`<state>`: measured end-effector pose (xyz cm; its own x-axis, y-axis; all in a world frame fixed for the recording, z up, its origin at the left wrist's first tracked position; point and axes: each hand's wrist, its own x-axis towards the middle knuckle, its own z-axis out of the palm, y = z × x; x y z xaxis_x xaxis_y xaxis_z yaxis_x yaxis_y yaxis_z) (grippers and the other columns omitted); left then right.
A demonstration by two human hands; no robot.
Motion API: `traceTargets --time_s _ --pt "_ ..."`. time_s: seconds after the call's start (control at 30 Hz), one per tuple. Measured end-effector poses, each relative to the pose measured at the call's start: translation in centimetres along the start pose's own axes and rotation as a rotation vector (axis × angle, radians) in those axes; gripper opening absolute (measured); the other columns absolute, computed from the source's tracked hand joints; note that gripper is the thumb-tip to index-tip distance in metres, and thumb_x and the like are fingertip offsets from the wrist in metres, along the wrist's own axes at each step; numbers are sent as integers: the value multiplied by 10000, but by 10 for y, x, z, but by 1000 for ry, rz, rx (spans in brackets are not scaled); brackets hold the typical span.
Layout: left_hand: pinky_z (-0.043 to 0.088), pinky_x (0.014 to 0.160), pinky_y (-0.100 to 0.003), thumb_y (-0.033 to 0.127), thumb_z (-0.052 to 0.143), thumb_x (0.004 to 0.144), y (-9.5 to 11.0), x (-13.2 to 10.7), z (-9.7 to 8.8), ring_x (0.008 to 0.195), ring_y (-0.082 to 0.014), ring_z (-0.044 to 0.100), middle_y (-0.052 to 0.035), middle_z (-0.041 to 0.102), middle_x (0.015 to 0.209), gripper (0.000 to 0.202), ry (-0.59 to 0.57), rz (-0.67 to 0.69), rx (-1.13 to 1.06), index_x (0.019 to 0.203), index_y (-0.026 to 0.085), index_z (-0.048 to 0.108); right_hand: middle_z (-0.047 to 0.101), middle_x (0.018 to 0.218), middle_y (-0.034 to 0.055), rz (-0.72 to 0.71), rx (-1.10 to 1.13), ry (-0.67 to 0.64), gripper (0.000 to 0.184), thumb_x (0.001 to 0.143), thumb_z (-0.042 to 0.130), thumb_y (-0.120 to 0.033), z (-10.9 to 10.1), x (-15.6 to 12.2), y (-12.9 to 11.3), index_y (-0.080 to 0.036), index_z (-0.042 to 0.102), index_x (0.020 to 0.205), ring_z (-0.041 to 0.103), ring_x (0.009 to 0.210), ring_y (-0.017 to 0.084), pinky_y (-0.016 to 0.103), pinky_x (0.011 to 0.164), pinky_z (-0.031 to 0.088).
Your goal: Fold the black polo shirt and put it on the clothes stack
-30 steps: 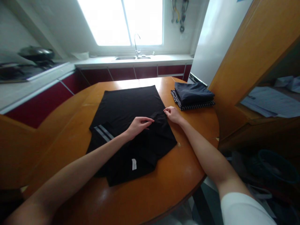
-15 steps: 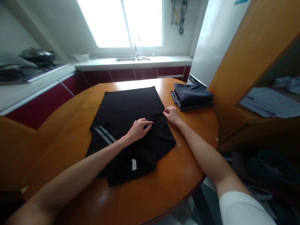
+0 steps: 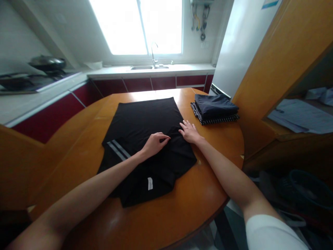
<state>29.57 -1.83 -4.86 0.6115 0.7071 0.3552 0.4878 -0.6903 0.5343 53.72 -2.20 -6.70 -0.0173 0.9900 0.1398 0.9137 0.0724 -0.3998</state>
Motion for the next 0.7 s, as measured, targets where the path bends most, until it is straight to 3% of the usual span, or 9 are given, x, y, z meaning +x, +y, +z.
traceTargets --time_s 0.1,0.23,0.4,0.57,0.7 --pt "514 776 -285 280 586 930 -1 0 1 741 -165 658 -37 732 891 237 -2 -15 11 1010 227 803 294 1632 164 63 -87 65 544 1010 444 -352 -8 -2 6 -151 427 1515 197 1526 319 595 1205 156" --pt "508 844 -312 250 554 937 1 -1 0 849 -192 676 -44 730 941 294 -1 -38 71 1138 234 768 352 1599 194 89 -98 174 516 1014 354 -272 -15 -9 3 -95 458 1487 247 1512 305 535 1208 201" --pt "481 906 -355 225 535 943 8 -1 -2 943 -223 659 -61 719 942 311 -47 -68 183 1155 244 762 248 1649 158 -31 -34 -27 623 1026 342 -468 7 -23 -25 -146 353 1559 174 1537 285 515 1229 155" --pt "457 907 -363 220 516 954 7 -1 0 959 -229 645 -69 712 966 322 -77 -71 246 1171 241 753 108 1674 162 76 -108 -74 786 1009 249 -618 23 -25 -41 -103 216 1602 47 1555 267 523 1238 27" --pt "444 900 -373 227 507 963 7 -2 1 968 -232 633 -68 706 980 321 -80 -75 253 1168 245 753 86 1676 159 203 -115 -78 812 1014 175 -625 16 -15 -28 -62 196 1599 52 1554 271 544 1233 23"
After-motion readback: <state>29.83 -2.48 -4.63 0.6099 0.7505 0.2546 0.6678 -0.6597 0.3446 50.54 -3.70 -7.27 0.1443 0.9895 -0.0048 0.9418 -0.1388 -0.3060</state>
